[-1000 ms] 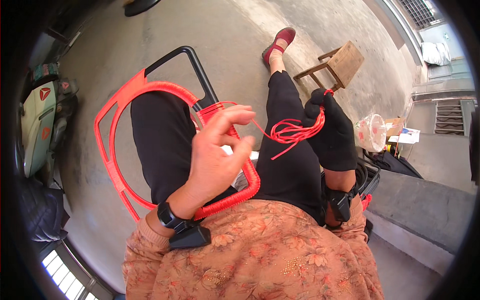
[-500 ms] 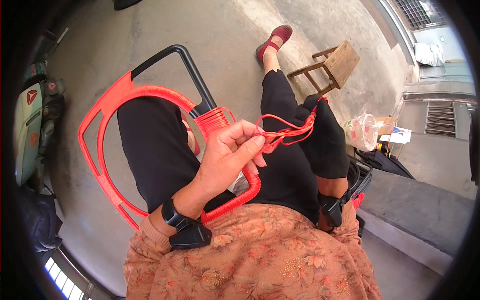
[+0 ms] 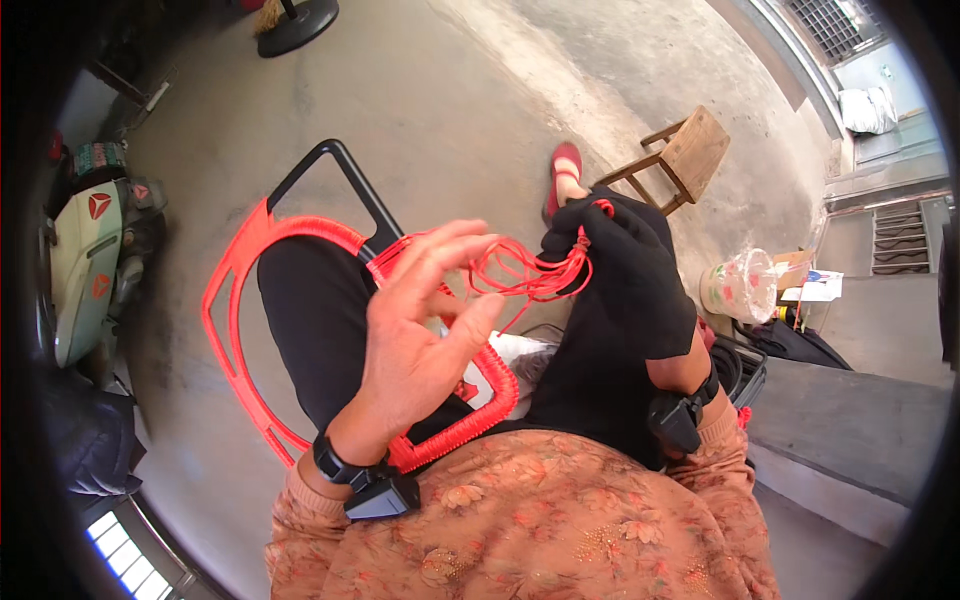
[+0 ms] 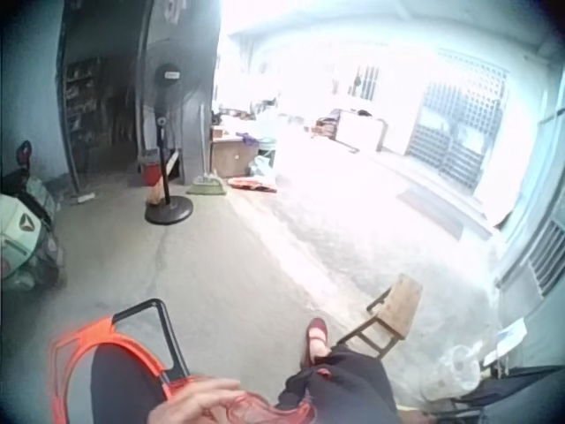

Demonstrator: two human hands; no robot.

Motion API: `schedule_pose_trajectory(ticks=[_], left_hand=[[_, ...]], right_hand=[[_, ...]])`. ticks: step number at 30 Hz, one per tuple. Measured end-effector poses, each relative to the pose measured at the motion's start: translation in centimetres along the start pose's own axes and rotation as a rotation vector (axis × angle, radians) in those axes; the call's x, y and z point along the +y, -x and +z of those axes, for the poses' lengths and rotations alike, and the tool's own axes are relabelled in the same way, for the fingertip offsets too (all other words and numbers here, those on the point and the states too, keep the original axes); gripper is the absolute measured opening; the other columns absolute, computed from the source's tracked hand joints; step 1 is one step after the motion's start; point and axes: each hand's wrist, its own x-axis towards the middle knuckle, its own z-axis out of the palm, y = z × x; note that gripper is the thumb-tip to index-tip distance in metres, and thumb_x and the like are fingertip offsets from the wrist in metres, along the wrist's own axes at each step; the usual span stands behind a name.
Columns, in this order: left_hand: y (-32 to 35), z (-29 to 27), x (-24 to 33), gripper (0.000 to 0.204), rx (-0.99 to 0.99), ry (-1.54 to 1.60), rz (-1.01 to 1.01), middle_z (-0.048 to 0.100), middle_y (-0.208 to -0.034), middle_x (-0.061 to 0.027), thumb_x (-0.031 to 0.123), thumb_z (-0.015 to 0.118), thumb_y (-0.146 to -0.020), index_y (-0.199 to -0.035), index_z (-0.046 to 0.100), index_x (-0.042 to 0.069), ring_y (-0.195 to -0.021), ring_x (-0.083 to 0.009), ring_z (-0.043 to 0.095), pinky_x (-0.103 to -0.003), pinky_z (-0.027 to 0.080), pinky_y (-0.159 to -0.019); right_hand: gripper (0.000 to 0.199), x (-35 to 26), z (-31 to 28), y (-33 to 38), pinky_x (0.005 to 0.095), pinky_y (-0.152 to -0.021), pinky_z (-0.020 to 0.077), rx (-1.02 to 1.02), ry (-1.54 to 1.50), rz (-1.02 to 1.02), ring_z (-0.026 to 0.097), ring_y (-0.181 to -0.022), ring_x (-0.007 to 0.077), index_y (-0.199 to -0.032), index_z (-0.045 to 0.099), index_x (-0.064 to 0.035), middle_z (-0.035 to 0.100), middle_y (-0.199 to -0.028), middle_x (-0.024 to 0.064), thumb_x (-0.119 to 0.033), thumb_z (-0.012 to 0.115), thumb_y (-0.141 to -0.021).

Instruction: Wrapping red plastic rattan material around a black furniture frame for assembly.

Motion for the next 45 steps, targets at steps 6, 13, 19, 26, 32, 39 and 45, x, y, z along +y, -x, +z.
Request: schedule_pose_trajectory(ticks=[6, 13, 19, 26, 32, 39, 45], left_hand=[[-3.6, -1.1, 0.2, 0.031, -0.011, -0.233, -0.141, 0.055, -0.119, -0.0133, 0.001, 0.060, -0.082, -0.113, 0.057, -0.002, -0.093, -0.0133, 0.059, -0.024, 0.050, -0.070], [-7.3, 0.3, -5.2, 0.042, -0.145, 0.402, -0.340, 0.058, -0.113, -0.0122, 0.004, 0.059, -0.082, -0.123, 0.049, -0.001, -0.102, -0.0170, 0.058, -0.028, 0.049, -0.079], [-7.7, -0.6, -6.6, 0.029, -0.190, 0.553, -0.689, 0.065, -0.090, -0.0069, 0.016, 0.062, -0.088, -0.113, 0.056, 0.002, -0.069, -0.0064, 0.059, -0.021, 0.042, -0.053], [-7.4, -1.6, -9.7, 0.013, 0.172, 0.336, -0.555, 0.063, -0.071, -0.0055, 0.013, 0.059, -0.092, -0.098, 0.061, 0.002, -0.051, -0.0056, 0.049, -0.019, 0.039, -0.049], [-7.0, -1.6, -9.6, 0.008, 0.094, 0.105, -0.492, 0.064, -0.075, -0.0036, 0.008, 0.060, -0.090, -0.096, 0.062, 0.002, -0.058, -0.0049, 0.054, -0.019, 0.042, -0.052], [-7.2, -1.4, -10.0, 0.006, 0.107, 0.238, -0.398, 0.063, -0.087, -0.0031, 0.004, 0.061, -0.088, -0.093, 0.062, 0.000, -0.075, -0.0060, 0.057, -0.021, 0.046, -0.065], [-7.5, -1.7, -9.4, 0.014, 0.162, 0.225, -0.390, 0.059, -0.104, -0.0061, 0.008, 0.061, -0.089, -0.099, 0.061, -0.001, -0.086, -0.0078, 0.056, -0.023, 0.046, -0.077]], right_hand=[[0.024, -1.3, 0.9, -1.6, 0.0212, -0.069, 0.0466, -0.108, 0.610, -0.246, 0.059, -0.074, 0.0095, -0.097, 0.066, -0.0003, 0.063, -0.080, 0.0025, -0.022, 0.058, -0.091], [0.019, 0.0, 2.5, -8.3, 0.0191, -0.061, 0.0439, -0.067, 0.196, 0.000, 0.055, -0.069, 0.0053, -0.096, 0.067, -0.0019, 0.063, -0.076, 0.0004, -0.019, 0.063, -0.087], [0.018, 3.1, 1.0, -11.2, 0.0219, -0.064, 0.0473, 0.002, 0.402, -0.076, 0.058, -0.074, 0.0062, -0.098, 0.067, -0.0031, 0.065, -0.081, 0.0011, -0.017, 0.064, -0.087], [0.031, 2.8, -1.8, -13.2, 0.0258, -0.072, 0.0491, 0.041, 0.181, 0.124, 0.060, -0.081, 0.0093, -0.112, 0.062, -0.0025, 0.066, -0.091, 0.0026, -0.024, 0.060, -0.090], [0.025, 4.8, 0.8, -12.6, 0.0240, -0.065, 0.0459, -0.262, 0.421, 0.121, 0.056, -0.075, 0.0070, -0.100, 0.065, -0.0007, 0.064, -0.083, 0.0018, -0.021, 0.066, -0.084], [0.024, 5.2, -0.3, -13.3, 0.0277, -0.074, 0.0472, -0.203, 0.180, 0.318, 0.059, -0.079, 0.0127, -0.100, 0.062, -0.0037, 0.064, -0.090, 0.0047, -0.025, 0.060, -0.089], [0.025, 3.6, -2.5, -13.6, 0.0377, -0.077, 0.0525, 0.038, -0.373, 0.173, 0.064, -0.092, 0.0261, -0.100, 0.058, -0.0034, 0.065, -0.095, 0.0117, -0.026, 0.057, -0.091]])
